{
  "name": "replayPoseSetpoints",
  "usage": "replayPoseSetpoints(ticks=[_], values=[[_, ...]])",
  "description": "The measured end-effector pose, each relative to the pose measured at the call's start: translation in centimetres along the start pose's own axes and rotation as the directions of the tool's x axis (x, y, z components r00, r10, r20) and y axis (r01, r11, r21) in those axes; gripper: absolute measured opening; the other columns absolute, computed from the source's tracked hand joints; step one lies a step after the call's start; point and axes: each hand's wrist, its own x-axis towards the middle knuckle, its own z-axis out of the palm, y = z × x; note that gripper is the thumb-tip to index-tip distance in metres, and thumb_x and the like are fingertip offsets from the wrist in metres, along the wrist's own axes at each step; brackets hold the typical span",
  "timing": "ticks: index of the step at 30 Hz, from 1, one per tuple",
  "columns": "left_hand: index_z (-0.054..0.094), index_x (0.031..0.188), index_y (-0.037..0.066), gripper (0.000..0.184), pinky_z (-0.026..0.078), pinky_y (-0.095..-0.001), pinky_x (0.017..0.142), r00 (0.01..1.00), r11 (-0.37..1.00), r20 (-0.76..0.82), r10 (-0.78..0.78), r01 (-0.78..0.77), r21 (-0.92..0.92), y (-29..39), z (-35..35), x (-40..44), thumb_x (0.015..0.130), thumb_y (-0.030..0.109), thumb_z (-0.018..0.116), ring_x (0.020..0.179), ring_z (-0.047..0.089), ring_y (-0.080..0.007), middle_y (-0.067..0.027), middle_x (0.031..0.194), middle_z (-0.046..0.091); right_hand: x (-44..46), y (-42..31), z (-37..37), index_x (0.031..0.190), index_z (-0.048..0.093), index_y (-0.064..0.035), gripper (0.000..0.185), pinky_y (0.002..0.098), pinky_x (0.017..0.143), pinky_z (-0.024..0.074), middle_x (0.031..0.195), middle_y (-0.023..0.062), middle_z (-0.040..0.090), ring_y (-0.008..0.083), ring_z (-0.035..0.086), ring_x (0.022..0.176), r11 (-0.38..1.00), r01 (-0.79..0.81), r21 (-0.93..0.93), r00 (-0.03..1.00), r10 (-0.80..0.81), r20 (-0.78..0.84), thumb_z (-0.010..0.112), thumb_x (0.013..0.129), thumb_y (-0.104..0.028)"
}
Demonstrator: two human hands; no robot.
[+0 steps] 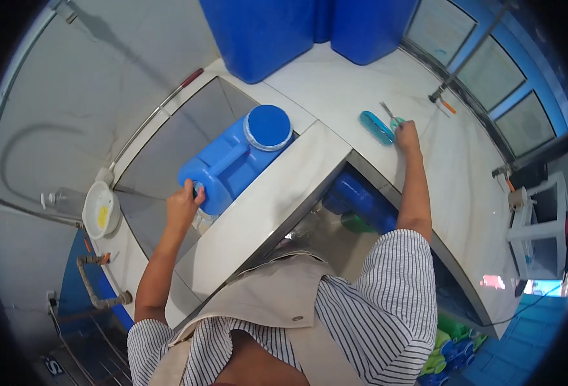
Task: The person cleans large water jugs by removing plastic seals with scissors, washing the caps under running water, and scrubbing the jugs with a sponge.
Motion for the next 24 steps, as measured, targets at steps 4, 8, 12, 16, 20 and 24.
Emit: replayPoseSetpoints(ticks=[4,8,12,16,20,24], values=[[0.05,0.091,0.004,0.037,0.048,-0.0421,0.054,0.851,0.866,0.209,-0.483,0.499,-0.029,2.6,-1.4,0.7,0.09,0.041,0.047,0.064,0.062,-0.0349,-0.0183,0.064,0.061,2.2,1.0,1.8,0.094,0.06,0.0052,0.03,0.0433,0.081,0.0477,0.101,0.0307,0.055,0.0388,0.059,0.092,0.979,-0.203,0.014,0.975,0.204,-0.092,0.063,0.072,-0.015],[0.05,0.107,0.001,0.046,0.048,-0.0435,0.067,0.684,0.681,0.427,-0.592,0.707,-0.189,1.2,-3.0,0.2,0.092,0.044,0.04,0.075,0.062,-0.0397,-0.0226,0.074,0.062,4.5,0.8,1.3,0.085,0.06,0.0059,0.03,0.0447,0.072,0.0489,0.084,0.0244,0.062,0.0382,0.062,0.078,0.984,-0.135,-0.112,0.987,0.144,0.072,0.066,0.067,-0.017],[0.045,0.117,-0.001,0.05,0.047,-0.0419,0.073,0.925,0.812,0.175,-0.337,0.38,-0.443,1.6,-2.6,-1.2,0.091,0.042,0.045,0.08,0.061,-0.0413,-0.0253,0.086,0.062,5.2,-5.4,0.0,0.095,0.057,0.0058,0.033,0.0396,0.068,0.0503,0.087,0.0221,0.064,0.0328,0.064,0.08,0.993,0.048,0.107,0.985,-0.029,-0.172,0.062,0.076,-0.021],[0.052,0.111,-0.002,0.049,0.048,-0.0418,0.07,0.957,0.877,0.203,-0.207,0.273,-0.394,1.0,-3.0,-0.8,0.09,0.042,0.049,0.076,0.061,-0.0412,-0.024,0.082,0.062,0.3,-22.6,0.4,0.119,0.049,0.0003,0.037,0.0297,0.065,0.0495,0.089,0.0108,0.063,0.0147,0.061,0.075,0.681,0.179,0.71,0.913,-0.384,0.139,0.054,0.089,-0.02],[0.059,0.097,-0.002,0.047,0.048,-0.0425,0.067,0.788,0.815,0.352,-0.506,0.57,-0.106,2.3,-3.8,0.5,0.09,0.043,0.048,0.073,0.061,-0.0409,-0.023,0.071,0.061,-11.0,-39.3,1.0,0.123,0.049,-0.001,0.042,0.0309,0.076,0.0481,0.108,0.0141,0.059,0.0196,0.061,0.088,0.459,0.166,0.873,0.709,-0.671,0.217,0.055,0.09,-0.026],[0.063,0.086,-0.003,0.047,0.048,-0.0419,0.066,0.69,0.597,0.406,-0.599,0.723,-0.349,1.9,-3.5,-0.7,0.09,0.043,0.049,0.071,0.061,-0.0402,-0.0234,0.066,0.06,-16.0,-47.6,4.8,0.12,0.048,0.0014,0.038,0.0327,0.074,0.048,0.107,0.0169,0.055,0.0243,0.06,0.088,0.238,0.381,0.893,0.654,-0.752,-0.079,0.054,0.09,-0.021]])
